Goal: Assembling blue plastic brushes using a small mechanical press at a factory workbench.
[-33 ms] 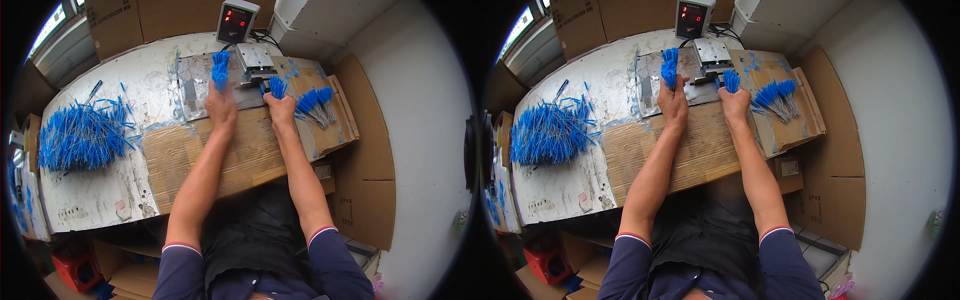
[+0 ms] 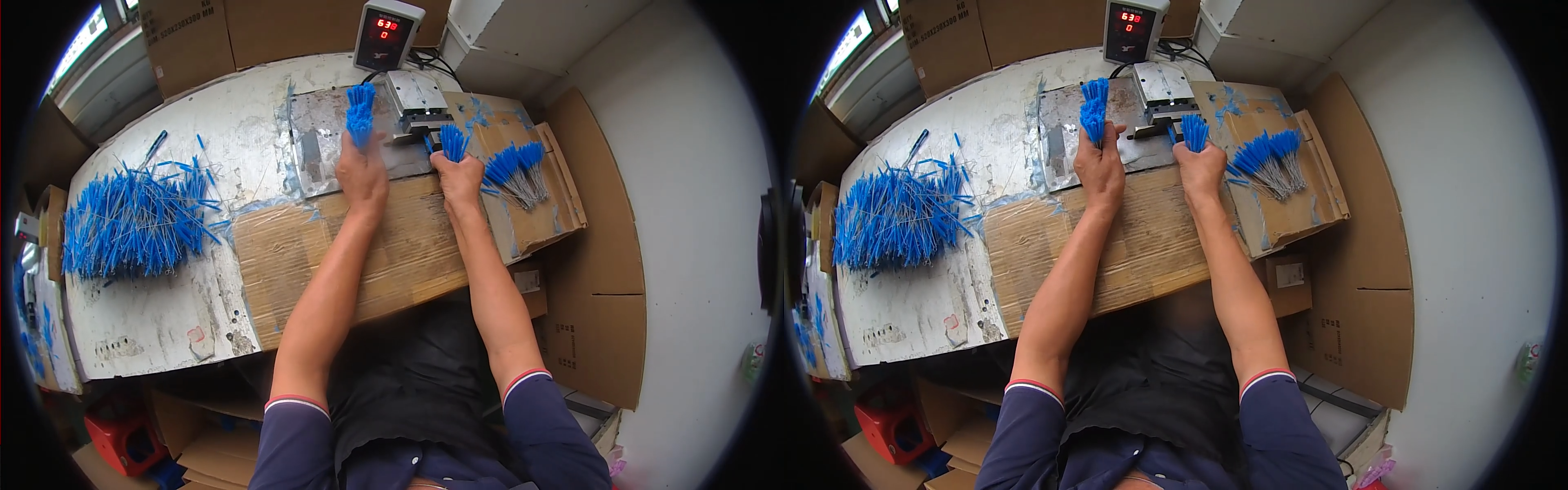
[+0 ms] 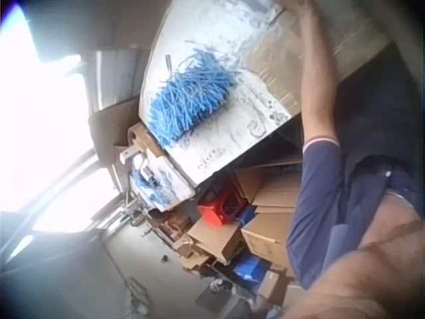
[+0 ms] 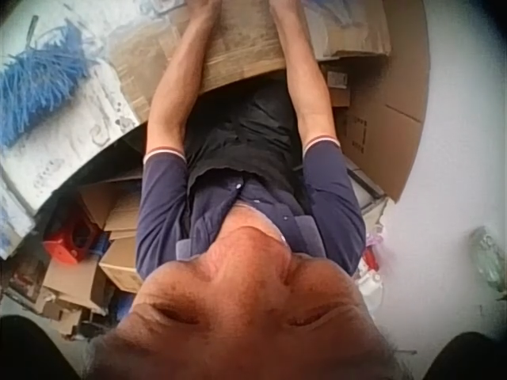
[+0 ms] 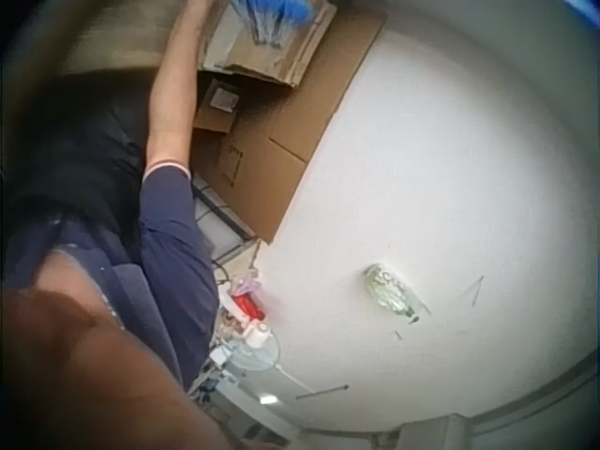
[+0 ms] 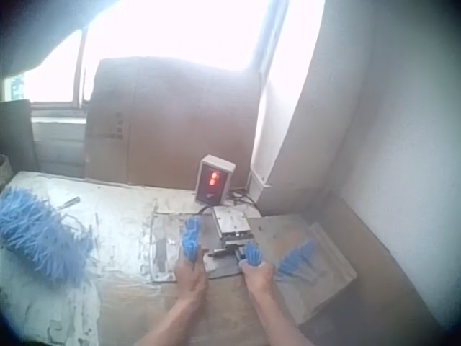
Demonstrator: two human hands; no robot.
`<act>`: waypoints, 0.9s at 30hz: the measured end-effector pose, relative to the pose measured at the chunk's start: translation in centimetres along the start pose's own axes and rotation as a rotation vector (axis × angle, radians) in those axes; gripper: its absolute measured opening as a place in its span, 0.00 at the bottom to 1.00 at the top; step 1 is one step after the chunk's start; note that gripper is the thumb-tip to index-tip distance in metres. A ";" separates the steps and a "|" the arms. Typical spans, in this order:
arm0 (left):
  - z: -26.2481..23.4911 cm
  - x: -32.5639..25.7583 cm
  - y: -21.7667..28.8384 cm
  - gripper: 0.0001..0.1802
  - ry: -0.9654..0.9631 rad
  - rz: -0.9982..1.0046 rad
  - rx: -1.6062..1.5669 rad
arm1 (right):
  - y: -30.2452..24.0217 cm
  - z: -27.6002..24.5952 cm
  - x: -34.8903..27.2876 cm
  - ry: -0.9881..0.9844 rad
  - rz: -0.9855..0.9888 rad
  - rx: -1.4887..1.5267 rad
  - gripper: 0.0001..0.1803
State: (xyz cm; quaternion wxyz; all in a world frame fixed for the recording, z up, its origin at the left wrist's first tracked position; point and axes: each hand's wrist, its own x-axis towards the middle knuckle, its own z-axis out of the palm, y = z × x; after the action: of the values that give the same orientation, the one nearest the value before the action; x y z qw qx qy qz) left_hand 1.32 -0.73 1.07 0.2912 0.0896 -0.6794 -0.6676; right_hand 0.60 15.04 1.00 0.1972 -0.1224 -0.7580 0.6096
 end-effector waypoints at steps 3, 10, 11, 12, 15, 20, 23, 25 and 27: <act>0.1 0.0 -0.2 0.11 0.012 0.028 0.053 | 0.0 0.1 0.0 0.014 -0.004 -0.013 0.08; -0.1 -0.2 0.7 0.08 -0.030 0.005 0.094 | 0.3 0.2 -0.1 0.059 -0.010 -0.037 0.09; -0.1 -0.2 0.9 0.08 -0.029 0.004 0.094 | 0.4 0.2 0.0 0.059 -0.009 -0.038 0.09; -0.1 -0.2 1.0 0.08 -0.029 0.005 0.093 | 0.4 0.1 0.0 0.058 -0.008 -0.038 0.09; -0.3 0.0 0.4 0.09 -0.004 0.035 0.106 | -0.5 0.5 -0.5 0.051 0.035 -0.057 0.09; 0.0 -0.2 0.1 0.11 0.007 0.050 0.116 | -0.5 0.5 -0.5 0.075 0.067 -0.077 0.09; 0.2 -0.1 -0.1 0.11 -0.002 0.049 0.108 | -0.5 0.6 -0.4 0.070 0.012 -0.072 0.09; 0.2 -0.1 -0.5 0.12 0.034 0.110 0.126 | -0.7 0.6 -0.4 0.072 0.072 -0.092 0.09; 0.2 0.0 -0.8 0.11 0.017 0.144 0.268 | -0.9 0.8 -0.5 0.066 0.063 -0.081 0.08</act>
State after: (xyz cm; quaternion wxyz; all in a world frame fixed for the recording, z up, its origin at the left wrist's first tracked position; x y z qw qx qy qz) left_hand 1.01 -0.58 0.26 0.3295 0.0844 -0.7644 -0.5477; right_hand 0.73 13.90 1.68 0.1974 -0.1742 -0.7710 0.5799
